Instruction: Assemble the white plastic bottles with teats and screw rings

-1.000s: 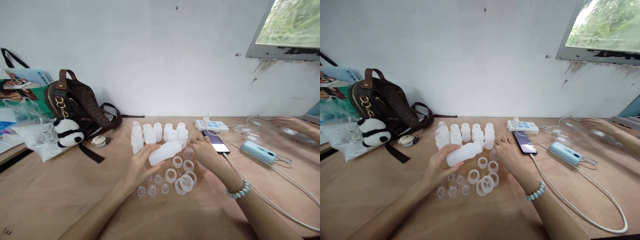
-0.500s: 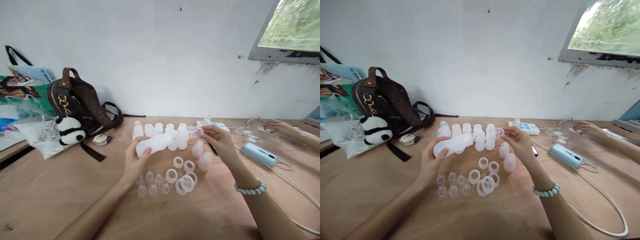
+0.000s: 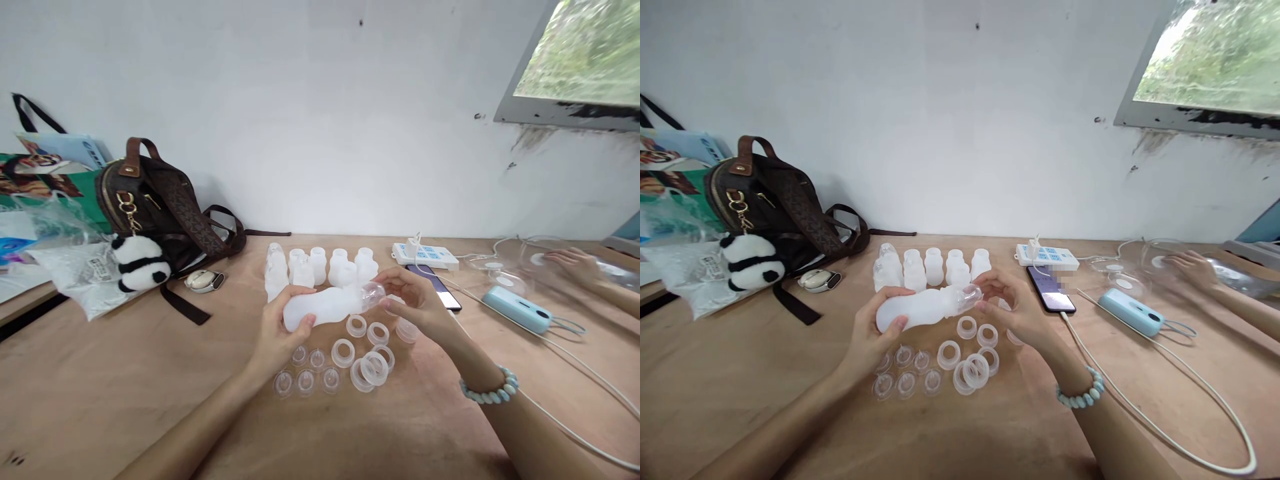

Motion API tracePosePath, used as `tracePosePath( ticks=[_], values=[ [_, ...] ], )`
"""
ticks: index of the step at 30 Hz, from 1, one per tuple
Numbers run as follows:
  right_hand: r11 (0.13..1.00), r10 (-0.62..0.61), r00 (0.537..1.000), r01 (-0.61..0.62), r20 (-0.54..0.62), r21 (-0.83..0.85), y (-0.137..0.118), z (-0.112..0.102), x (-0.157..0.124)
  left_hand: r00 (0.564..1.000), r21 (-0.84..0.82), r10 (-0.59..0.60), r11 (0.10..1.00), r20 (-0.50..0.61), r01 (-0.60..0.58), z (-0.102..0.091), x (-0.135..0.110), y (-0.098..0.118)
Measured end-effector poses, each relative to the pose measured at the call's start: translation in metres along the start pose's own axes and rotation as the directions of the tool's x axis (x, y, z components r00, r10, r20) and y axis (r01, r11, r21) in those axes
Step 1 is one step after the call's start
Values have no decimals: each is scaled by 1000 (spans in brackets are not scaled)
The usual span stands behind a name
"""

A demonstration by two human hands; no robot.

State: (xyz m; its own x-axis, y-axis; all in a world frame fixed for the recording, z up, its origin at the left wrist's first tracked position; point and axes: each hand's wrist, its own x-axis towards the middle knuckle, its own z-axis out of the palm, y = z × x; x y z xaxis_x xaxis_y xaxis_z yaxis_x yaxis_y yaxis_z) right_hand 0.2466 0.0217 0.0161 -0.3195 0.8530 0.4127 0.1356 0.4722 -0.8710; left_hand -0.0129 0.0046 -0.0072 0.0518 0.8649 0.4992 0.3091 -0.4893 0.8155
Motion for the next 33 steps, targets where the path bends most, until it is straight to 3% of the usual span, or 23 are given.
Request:
tracePosePath(
  ticks=[9,12,25,33],
  values=[
    [989,50,983,-24,174,-148,-4,12,-7,995,7,21,1000,100,-22,6,-5,0],
    [993,51,982,-30,183,-112,-1,20,-8,993,24,39,999,112,-42,7,-6,-2],
    [997,-13,1000,12,-15,-71,4,45,-13,994,29,36,999,107,-40,8,-9,-4],
    [999,-30,996,27,-80,-46,2,51,-17,989,44,121,991,82,-125,8,-14,-9]
  ],
)
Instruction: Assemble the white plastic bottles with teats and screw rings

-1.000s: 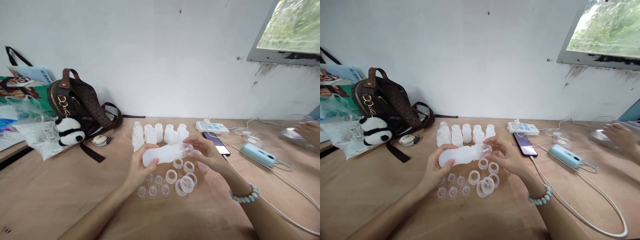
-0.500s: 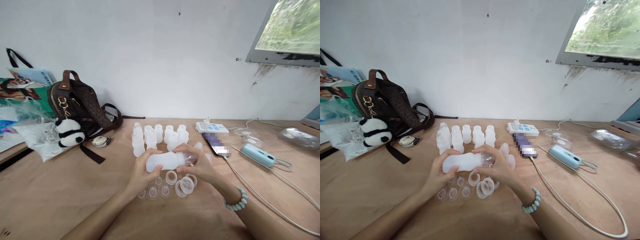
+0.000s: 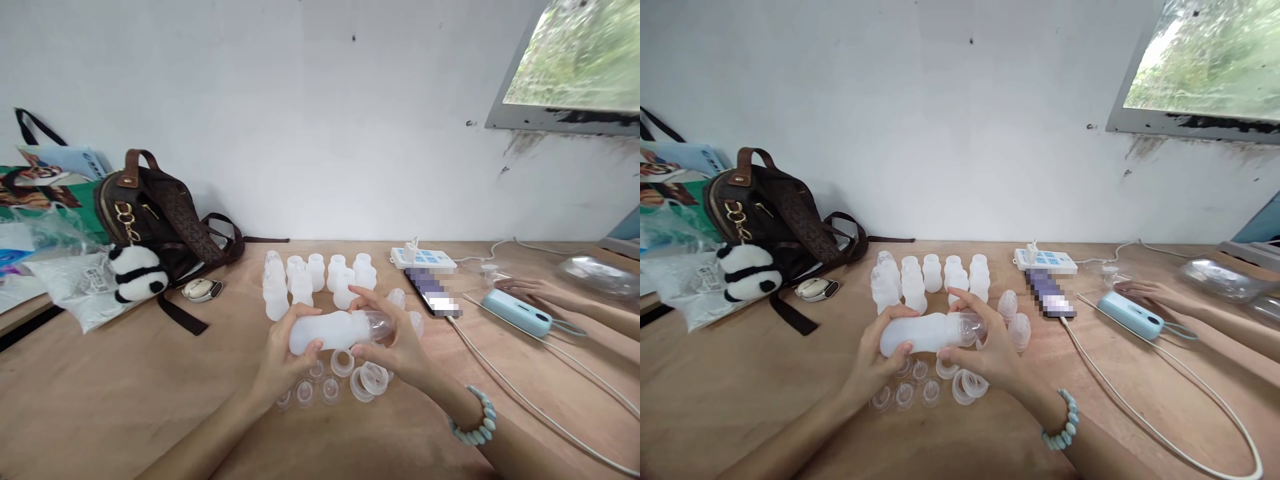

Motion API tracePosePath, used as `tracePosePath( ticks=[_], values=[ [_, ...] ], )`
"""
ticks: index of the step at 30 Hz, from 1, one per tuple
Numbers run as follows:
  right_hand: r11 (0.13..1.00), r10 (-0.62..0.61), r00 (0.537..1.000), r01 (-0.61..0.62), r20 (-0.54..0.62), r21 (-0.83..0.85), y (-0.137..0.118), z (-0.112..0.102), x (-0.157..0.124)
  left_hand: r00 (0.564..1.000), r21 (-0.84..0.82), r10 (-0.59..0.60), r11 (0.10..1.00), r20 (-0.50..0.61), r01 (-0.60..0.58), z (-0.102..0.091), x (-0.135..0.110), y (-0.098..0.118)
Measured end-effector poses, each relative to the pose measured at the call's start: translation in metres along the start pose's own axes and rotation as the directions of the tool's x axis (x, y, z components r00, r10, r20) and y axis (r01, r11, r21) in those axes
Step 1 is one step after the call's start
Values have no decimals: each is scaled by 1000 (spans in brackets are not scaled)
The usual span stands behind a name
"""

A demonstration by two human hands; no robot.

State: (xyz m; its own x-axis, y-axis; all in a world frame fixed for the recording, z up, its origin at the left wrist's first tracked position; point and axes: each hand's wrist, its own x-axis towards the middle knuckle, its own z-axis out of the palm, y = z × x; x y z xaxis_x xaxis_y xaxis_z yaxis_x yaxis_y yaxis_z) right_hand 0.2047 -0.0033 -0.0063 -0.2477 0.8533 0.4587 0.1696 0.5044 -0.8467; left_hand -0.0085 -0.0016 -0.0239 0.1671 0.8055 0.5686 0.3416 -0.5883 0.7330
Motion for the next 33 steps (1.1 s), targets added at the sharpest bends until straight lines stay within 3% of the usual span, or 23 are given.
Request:
tracePosePath(
  ticks=[8,14,19,24,28,33],
  values=[
    [999,44,997,-43,-68,10,-2,2,-1,999,42,-4,999,33,3,0,-1,-1],
    [991,90,996,-88,-16,99,4,1,1,997,30,-46,999,63,44,0,1,0],
    [987,56,998,-55,-6,149,10,-5,6,975,55,-124,992,182,116,-3,9,0],
    [1000,13,997,-12,-70,8,6,-11,10,909,179,-212,971,358,156,-6,18,-2],
    [987,-11,994,-6,-104,-164,10,-9,16,810,331,-298,934,504,138,-10,22,0],
    [859,-183,983,165,10,-484,12,-3,35,775,438,-366,890,515,130,-16,26,-10]
  ],
)
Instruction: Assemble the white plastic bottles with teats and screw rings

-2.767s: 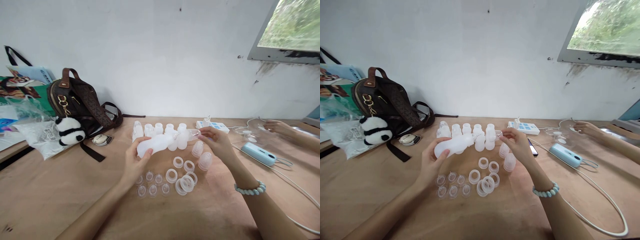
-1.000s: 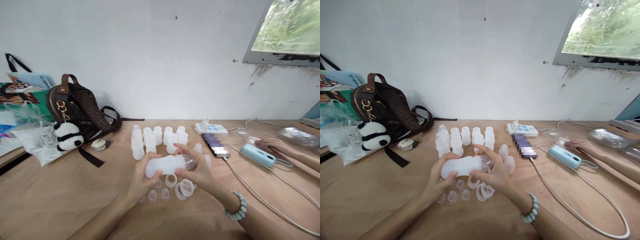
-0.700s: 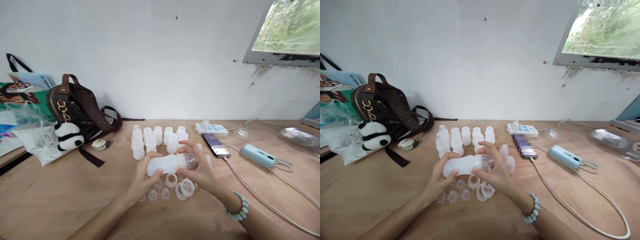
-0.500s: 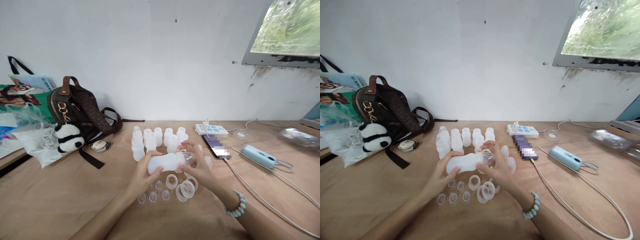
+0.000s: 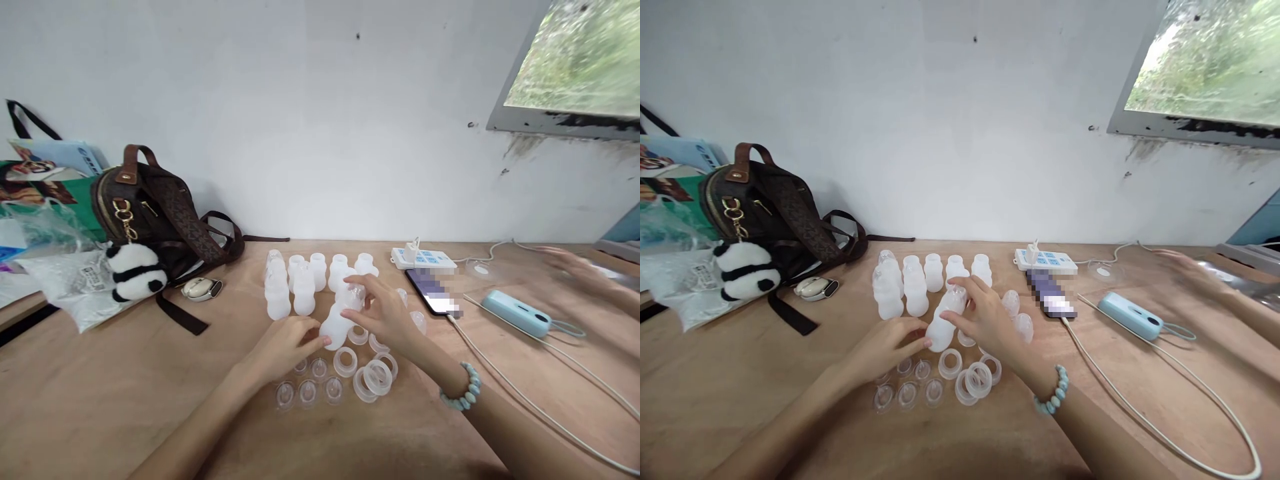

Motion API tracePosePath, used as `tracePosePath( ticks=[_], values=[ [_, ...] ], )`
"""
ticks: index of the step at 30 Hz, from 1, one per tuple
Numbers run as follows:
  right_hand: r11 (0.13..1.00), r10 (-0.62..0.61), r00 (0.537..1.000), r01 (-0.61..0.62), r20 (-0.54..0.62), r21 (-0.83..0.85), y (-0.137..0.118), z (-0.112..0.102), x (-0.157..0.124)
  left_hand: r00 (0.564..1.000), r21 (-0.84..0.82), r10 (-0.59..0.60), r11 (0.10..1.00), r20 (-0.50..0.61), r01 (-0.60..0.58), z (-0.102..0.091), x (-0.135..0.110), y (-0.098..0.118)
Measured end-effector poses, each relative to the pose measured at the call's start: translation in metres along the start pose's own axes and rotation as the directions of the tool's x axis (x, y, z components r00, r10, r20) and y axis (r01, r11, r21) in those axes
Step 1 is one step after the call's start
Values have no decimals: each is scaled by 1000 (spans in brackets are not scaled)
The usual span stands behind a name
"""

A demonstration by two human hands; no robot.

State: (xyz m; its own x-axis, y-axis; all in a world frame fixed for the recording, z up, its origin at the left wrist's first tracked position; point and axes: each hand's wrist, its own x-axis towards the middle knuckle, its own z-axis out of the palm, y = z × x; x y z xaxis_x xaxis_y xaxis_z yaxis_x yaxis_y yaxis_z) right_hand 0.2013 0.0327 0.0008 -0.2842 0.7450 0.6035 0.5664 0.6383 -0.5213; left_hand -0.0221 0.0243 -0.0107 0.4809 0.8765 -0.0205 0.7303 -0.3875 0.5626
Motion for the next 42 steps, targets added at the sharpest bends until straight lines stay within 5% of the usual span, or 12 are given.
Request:
tracePosePath(
  ticks=[4,9,18,22,27,29,32,34,39,42],
  values=[
    [977,-112,994,108,-10,-186,-2,3,29,999,-102,17,995,29,-13,-2,7,-16],
    [929,-96,992,120,85,-351,3,20,59,997,-187,53,981,51,-42,-4,10,-23],
    [912,-68,991,110,120,-394,17,40,65,976,-266,11,963,220,49,-17,4,-22],
    [908,-70,988,121,138,-402,13,33,66,947,-244,20,968,319,62,-27,0,-23],
    [887,-170,985,151,-6,-437,-1,5,46,922,-182,62,983,383,10,-31,-4,-21],
    [832,-162,980,197,113,-519,-3,-3,30,917,-145,16,988,398,45,-29,-4,-19],
    [715,-107,904,359,413,-600,4,-2,0,919,-108,-25,991,393,73,-23,-2,-19],
    [683,-94,876,403,474,-609,13,5,-16,928,-109,-11,992,374,56,-21,-1,-20],
    [712,-116,887,388,446,-585,26,10,-24,960,-217,82,976,266,-23,-30,-5,-12],
    [819,-179,939,307,293,-484,17,0,-17,989,-324,55,946,137,-7,-36,-9,-1]
  ],
)
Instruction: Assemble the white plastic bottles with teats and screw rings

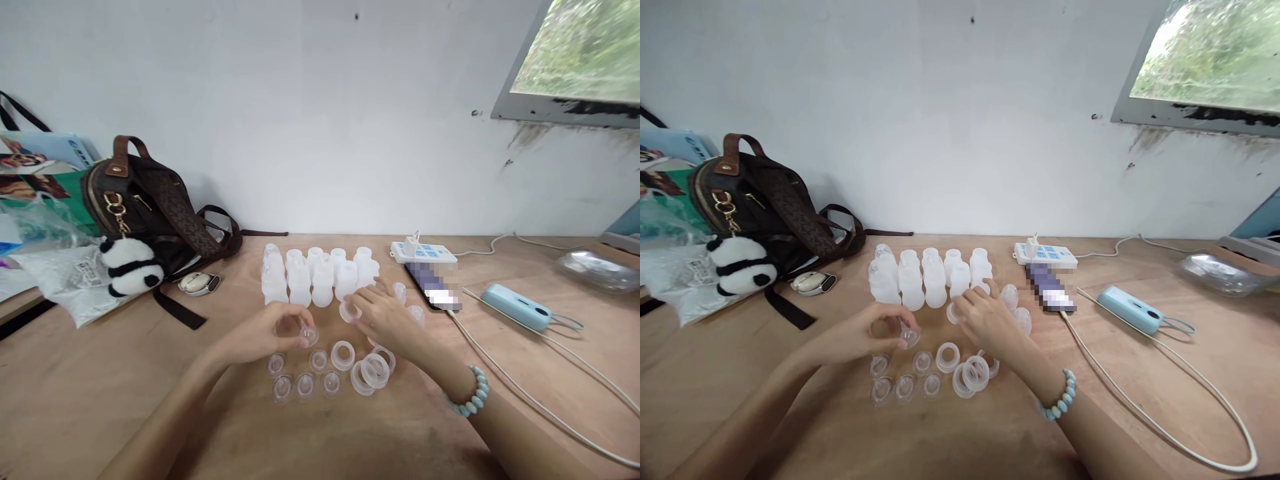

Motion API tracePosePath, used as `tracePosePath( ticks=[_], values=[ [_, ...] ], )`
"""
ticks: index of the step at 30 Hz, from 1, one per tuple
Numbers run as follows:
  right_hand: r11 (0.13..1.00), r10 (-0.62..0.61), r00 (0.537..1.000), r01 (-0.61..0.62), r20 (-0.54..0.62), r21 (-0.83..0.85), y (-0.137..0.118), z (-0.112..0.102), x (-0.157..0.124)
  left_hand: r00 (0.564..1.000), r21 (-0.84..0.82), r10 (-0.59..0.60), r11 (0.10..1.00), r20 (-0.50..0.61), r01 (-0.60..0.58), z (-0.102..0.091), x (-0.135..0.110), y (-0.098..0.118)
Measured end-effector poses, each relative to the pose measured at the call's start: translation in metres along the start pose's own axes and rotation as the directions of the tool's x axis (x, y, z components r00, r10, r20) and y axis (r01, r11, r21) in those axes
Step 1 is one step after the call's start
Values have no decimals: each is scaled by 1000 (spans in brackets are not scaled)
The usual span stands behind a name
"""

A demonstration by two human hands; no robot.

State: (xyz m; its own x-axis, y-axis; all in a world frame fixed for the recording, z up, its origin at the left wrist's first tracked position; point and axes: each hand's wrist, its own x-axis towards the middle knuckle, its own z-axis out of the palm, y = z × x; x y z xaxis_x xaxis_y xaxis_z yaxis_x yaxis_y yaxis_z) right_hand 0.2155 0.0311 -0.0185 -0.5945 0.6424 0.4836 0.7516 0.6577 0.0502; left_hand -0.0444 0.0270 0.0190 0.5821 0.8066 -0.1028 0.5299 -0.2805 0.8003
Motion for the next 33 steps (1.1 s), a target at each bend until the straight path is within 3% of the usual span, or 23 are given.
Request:
tracePosePath(
  ticks=[3,7,11,18,22,25,33],
  values=[
    [968,19,977,36,-215,250,-10,-16,3,993,-180,6,983,-116,-27,9,2,7],
    [872,-45,954,182,-296,455,-32,-19,0,981,-411,6,907,-192,-85,32,12,5],
    [891,-89,960,196,-265,410,-43,-8,-3,972,-489,-22,867,-234,-99,47,18,1],
    [887,10,979,85,-202,455,-38,-1,-3,980,-622,-76,781,-185,-57,45,19,-1],
    [884,29,972,84,-232,461,-35,-1,-2,993,-714,-46,699,-109,-46,44,20,-5],
    [871,48,963,90,-266,484,-33,0,-2,993,-746,-36,663,-112,-60,45,20,-5],
    [814,131,932,93,-337,574,-31,3,-1,990,-751,-53,657,-133,-65,48,17,3]
  ],
)
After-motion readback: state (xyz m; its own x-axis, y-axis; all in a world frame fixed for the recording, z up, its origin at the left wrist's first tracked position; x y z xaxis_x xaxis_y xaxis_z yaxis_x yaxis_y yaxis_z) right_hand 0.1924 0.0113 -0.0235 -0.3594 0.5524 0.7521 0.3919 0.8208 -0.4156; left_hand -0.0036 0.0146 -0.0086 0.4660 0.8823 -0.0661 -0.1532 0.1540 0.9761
